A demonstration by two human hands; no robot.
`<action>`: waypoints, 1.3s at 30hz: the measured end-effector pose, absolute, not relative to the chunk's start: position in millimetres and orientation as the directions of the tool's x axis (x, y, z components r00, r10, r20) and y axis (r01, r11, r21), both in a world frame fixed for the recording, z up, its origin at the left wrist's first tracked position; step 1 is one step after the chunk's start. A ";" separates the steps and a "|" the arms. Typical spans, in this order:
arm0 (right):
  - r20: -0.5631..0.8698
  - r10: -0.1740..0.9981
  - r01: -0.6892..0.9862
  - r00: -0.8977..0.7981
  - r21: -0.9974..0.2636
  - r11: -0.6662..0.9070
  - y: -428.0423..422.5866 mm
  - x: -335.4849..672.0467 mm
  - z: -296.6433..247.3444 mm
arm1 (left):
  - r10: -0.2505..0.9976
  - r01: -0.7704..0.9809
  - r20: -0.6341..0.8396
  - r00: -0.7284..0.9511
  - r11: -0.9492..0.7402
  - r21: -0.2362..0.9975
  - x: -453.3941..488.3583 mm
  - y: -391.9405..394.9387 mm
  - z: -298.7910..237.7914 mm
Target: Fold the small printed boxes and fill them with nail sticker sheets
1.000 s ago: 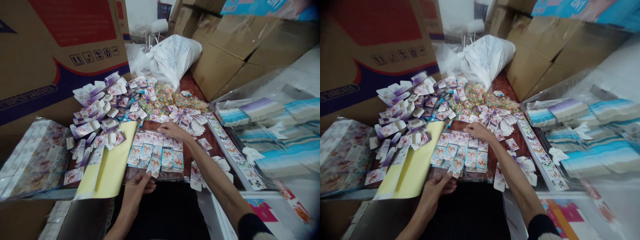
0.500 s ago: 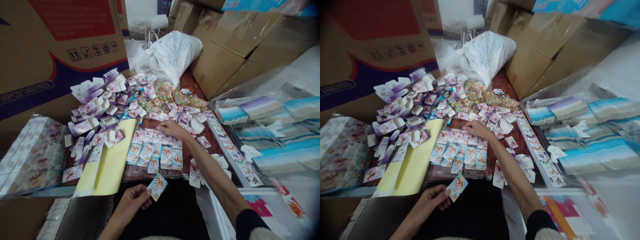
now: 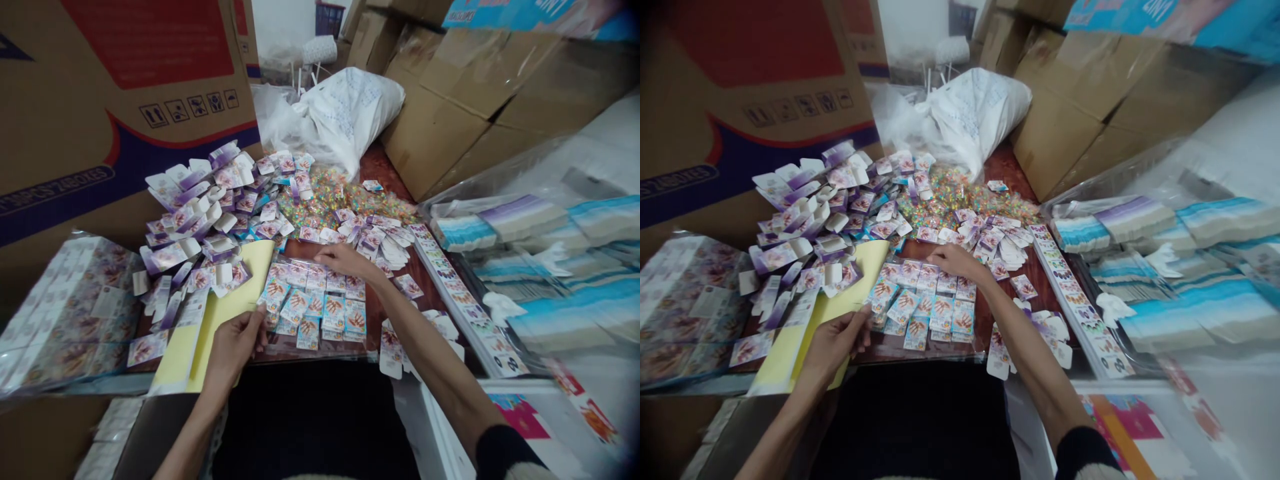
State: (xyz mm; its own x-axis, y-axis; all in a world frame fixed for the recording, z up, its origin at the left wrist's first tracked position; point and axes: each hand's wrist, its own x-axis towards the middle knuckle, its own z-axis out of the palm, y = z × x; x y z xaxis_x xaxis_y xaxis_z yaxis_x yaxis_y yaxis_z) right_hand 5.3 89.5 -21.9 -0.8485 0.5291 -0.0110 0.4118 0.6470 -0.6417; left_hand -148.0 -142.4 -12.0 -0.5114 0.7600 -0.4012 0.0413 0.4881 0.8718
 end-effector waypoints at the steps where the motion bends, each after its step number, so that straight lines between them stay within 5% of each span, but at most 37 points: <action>1: -0.010 0.531 0.413 -0.847 -0.641 0.647 89.3 5.3 -21.7 | 0.765 0.097 -0.368 -0.529 0.485 0.869 -144.6 -144.8 -12.2; 7: -0.007 0.521 0.402 -0.853 -0.644 0.651 88.4 4.2 -19.1 | 0.948 0.391 -0.260 -0.184 0.313 0.865 -107.0 -162.9 -26.6; 12: 0.001 0.525 0.402 -0.851 -0.643 0.652 88.8 4.4 -21.7 | 0.944 0.558 -0.068 -0.323 0.248 0.792 -90.1 -156.3 -47.7; 18: 0.016 0.527 0.392 -0.850 -0.650 0.652 87.2 5.5 -24.3 | 0.931 0.673 -0.004 -0.364 0.266 0.690 -81.9 -142.8 -42.2; 23: 0.028 0.532 0.389 -0.846 -0.650 0.653 85.8 5.7 -24.8 | 0.938 0.842 0.027 -0.344 0.296 0.451 -72.1 -126.2 -36.2; 30: 0.049 0.537 0.379 -0.842 -0.654 0.655 85.0 7.1 -26.9 | 0.963 0.969 -0.134 -0.234 0.242 0.053 -72.3 -116.5 -30.9; 39: 0.053 0.553 0.389 -0.832 -0.655 0.648 85.6 7.0 -31.3 | 0.996 0.995 0.018 -0.093 0.093 -0.038 -79.9 -151.2 -35.0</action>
